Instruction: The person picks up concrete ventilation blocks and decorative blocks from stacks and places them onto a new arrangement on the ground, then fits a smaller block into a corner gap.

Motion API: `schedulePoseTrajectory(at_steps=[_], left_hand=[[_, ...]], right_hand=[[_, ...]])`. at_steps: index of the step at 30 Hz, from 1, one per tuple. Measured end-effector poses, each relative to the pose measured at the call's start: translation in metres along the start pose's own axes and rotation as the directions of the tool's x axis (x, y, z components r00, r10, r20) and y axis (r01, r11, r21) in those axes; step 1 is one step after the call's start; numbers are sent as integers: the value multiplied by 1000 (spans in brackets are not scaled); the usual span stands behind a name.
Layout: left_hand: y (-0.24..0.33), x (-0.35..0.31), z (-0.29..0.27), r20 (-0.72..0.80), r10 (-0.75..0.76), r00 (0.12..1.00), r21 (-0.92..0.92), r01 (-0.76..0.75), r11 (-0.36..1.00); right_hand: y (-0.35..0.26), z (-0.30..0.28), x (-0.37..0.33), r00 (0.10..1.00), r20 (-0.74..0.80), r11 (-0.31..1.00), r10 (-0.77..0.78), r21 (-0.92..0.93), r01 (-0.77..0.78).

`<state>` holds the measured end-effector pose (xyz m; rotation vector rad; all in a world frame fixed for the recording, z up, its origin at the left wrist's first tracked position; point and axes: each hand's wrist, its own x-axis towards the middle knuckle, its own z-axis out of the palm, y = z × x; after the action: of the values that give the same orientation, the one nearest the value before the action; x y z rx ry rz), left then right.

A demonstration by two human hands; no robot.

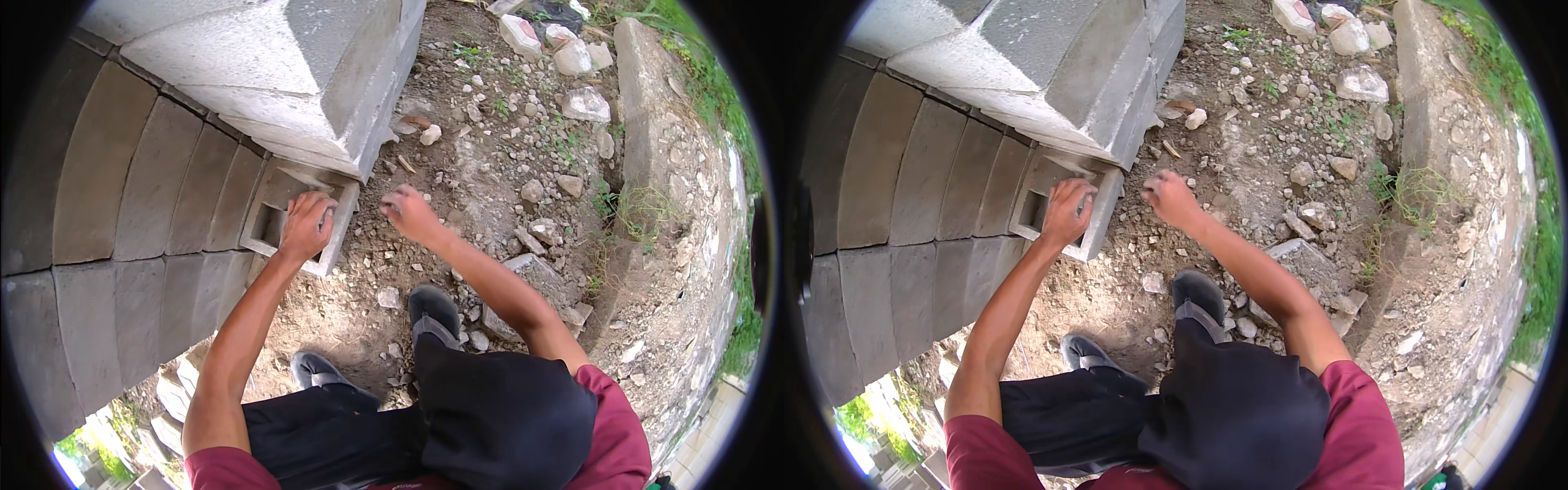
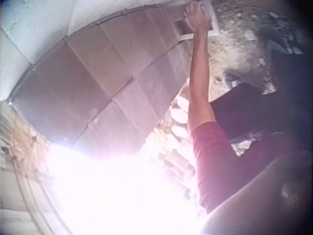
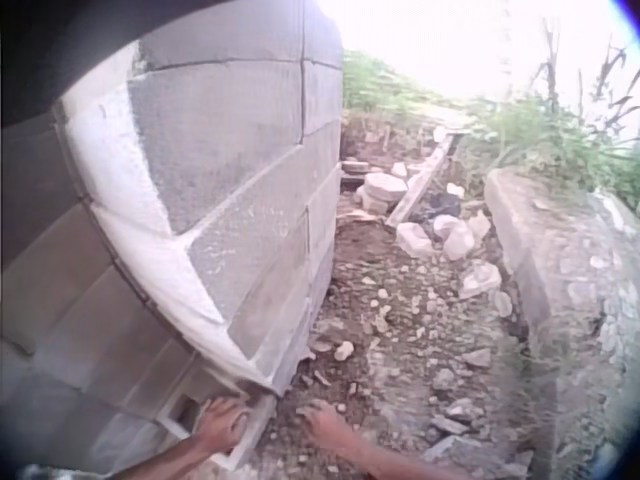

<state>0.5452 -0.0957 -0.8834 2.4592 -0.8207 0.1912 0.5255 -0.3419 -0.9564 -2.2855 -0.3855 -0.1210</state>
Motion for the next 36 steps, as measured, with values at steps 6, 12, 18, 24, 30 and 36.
schedulePoseTrajectory(at_steps=[6, 12, 18, 24, 30, 36], left_hand=[[-4, -10, 6, 12, 4, 1000, 5, -4, 1000], [-4, -16, 9, 12, -20, 1000, -9, 20, 1000], [-2, -12, 10, 32, -45, 998, -30, 46, 998], [-6, -16, 10, 35, -66, 997, -35, 67, 997], [-6, -15, 11, 27, -59, 998, -41, 60, 997], [-3, -12, 12, 42, -66, 997, -17, 67, 998]], right_hand=[[-29, 63, -21, 998, -35, 995, -50, 85, 53], [-24, 69, -25, 988, -22, 988, -150, -24, 150], [-26, 74, -24, 994, 34, 986, -100, -128, 104], [-27, 81, -15, 992, 1, 981, -127, -148, 126], [-28, 77, -14, 994, 41, 975, -104, -193, 110], [-28, 73, -7, 989, 125, 943, -85, -310, 120]])
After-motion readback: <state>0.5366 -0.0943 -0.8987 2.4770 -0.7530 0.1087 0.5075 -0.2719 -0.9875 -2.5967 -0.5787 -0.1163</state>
